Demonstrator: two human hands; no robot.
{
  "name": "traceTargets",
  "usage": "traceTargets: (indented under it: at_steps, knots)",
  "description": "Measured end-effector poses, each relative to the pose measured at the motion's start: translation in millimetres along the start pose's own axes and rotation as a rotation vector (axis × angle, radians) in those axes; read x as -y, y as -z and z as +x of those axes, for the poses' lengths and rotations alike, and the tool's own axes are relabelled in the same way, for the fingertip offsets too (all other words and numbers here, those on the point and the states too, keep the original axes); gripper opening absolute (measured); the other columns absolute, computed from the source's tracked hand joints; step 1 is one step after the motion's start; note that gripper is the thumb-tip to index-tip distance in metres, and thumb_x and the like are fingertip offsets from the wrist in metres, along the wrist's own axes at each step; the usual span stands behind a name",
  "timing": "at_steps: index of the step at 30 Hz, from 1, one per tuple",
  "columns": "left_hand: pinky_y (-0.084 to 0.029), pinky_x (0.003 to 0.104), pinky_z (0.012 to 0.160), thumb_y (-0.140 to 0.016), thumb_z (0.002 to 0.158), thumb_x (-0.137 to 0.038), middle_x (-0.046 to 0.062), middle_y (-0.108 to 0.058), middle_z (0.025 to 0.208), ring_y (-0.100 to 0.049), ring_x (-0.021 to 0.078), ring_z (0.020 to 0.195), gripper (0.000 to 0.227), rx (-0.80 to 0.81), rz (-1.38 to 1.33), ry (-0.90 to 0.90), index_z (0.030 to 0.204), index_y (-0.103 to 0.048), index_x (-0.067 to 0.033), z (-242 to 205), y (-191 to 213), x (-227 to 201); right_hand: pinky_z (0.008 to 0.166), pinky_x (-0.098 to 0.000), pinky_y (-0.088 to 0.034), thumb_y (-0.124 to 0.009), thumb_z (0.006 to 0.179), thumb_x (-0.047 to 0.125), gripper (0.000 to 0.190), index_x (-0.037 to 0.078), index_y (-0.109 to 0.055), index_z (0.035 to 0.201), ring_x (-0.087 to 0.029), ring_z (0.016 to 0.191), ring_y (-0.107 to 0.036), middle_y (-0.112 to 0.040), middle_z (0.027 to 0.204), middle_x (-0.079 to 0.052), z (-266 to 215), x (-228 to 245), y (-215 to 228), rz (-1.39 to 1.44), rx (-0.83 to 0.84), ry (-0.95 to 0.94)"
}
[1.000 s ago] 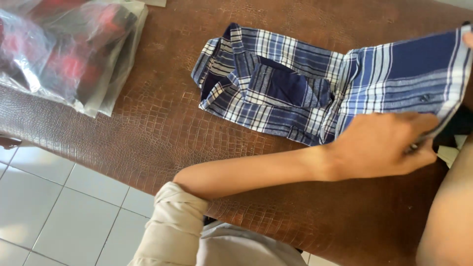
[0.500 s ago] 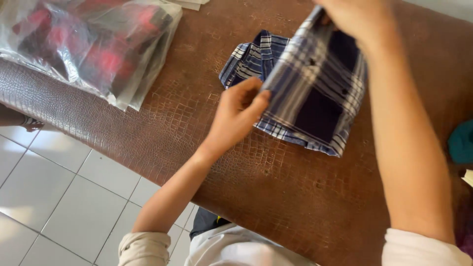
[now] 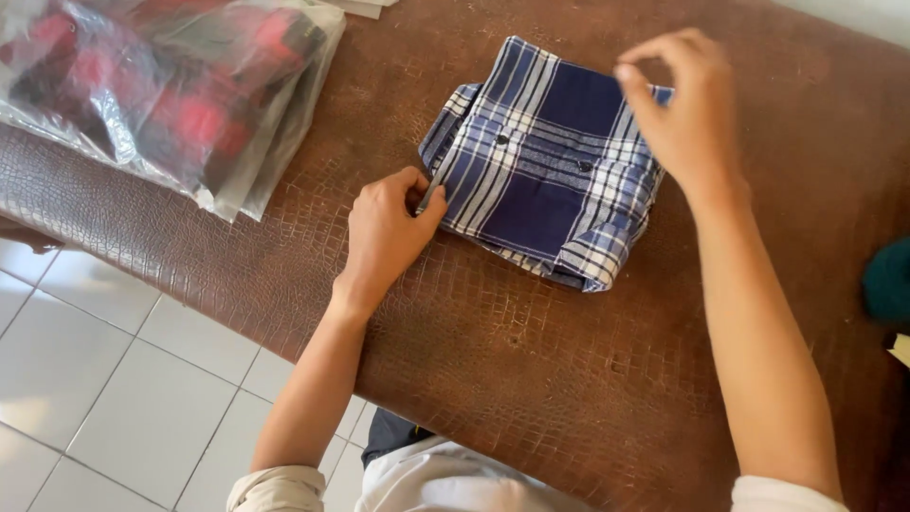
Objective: Folding a blue plaid shirt and preparing to place it into a plastic bag.
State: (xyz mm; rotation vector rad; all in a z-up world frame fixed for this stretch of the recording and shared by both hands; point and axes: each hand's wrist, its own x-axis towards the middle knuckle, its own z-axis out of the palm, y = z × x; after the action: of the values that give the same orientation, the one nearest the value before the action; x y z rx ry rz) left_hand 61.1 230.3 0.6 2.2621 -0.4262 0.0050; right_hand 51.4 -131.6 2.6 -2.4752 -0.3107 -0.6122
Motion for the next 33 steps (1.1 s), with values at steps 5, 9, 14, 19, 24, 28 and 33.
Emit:
traceTargets:
  at_steps: [5,9,14,19,24,28,33]
  knots:
    - [-0.050,0.036,0.056,-0.076,0.090,-0.022,0.011,-0.069,0.073,-0.064,0.0194,0.058,0.023,-0.086,-0.105,-0.106,0.085,-0.067,-0.0005,-3,-1,6,0.102,-0.0425,-0.057,-0.070,0.110,0.020,0.026,-0.002,-0.067,0.122,-0.027,0.118,-0.069,-0.069,0.121,-0.019,-44,2,23,-0.179,-0.208,-0.090]
    - [-0.049,0.035,0.056,-0.076,0.094,-0.013,0.014,-0.068,0.079,-0.062,0.0200,0.061,0.020,-0.140,-0.081,-0.233,0.089,-0.065,0.0029,9,-8,17,0.083,-0.0344,-0.052,-0.069,0.107,0.032,0.031,0.006,-0.062,0.123,-0.018,0.100,-0.065,-0.068,0.115,-0.012,-57,13,29,0.067,-0.169,-0.424]
    - [-0.057,0.026,0.053,-0.072,0.096,-0.013,0.005,-0.075,0.083,-0.070,0.0076,0.065,0.015,0.148,-0.364,-0.111,0.100,-0.068,0.0014,72,-7,23,0.076,-0.0308,-0.050,-0.070,0.109,0.029,0.026,0.006,-0.074,0.122,-0.015,0.086,-0.065,-0.074,0.104,-0.008,-83,20,49,0.031,-0.047,-0.611]
    - [-0.053,0.026,0.061,-0.078,0.096,-0.013,0.007,-0.076,0.080,-0.067,0.0108,0.069,0.015,0.053,-0.291,-0.342,0.098,-0.073,0.0011,132,-57,33,0.072,-0.0296,-0.048,-0.070,0.100,0.026,0.022,0.005,-0.075,0.107,-0.017,0.078,-0.062,-0.073,0.090,-0.008,-117,40,70,0.160,0.174,-0.900]
    - [-0.055,0.024,0.065,-0.076,0.098,-0.014,0.011,-0.066,0.093,-0.066,0.0102,0.076,0.020,-0.265,-0.268,-0.618,0.106,-0.066,0.0013,84,-41,-12,0.070,-0.0281,-0.040,-0.071,0.102,0.025,0.023,0.002,-0.075,0.100,-0.013,0.076,-0.050,-0.063,0.083,-0.003,-149,52,74,0.297,0.180,-0.919]
    - [-0.044,0.024,0.053,-0.071,0.101,-0.023,0.004,-0.068,0.076,-0.057,0.0083,0.061,0.022,0.004,-0.333,-0.233,0.093,-0.067,-0.0029,12,-16,-18,0.079,-0.0205,-0.042,-0.069,0.102,0.019,0.015,0.005,-0.069,0.109,-0.004,0.088,-0.052,-0.063,0.096,0.005,-164,44,64,0.585,-0.031,-0.726]
    - [-0.051,0.024,0.057,-0.070,0.097,-0.034,0.001,-0.071,0.076,-0.063,0.0065,0.064,0.030,0.211,-0.514,-0.061,0.091,-0.072,-0.0046,-32,-19,-19,0.084,-0.0196,-0.041,-0.069,0.107,0.018,0.014,0.008,-0.065,0.116,-0.002,0.092,-0.049,-0.059,0.101,0.006,-169,39,54,0.780,-0.115,-0.651]
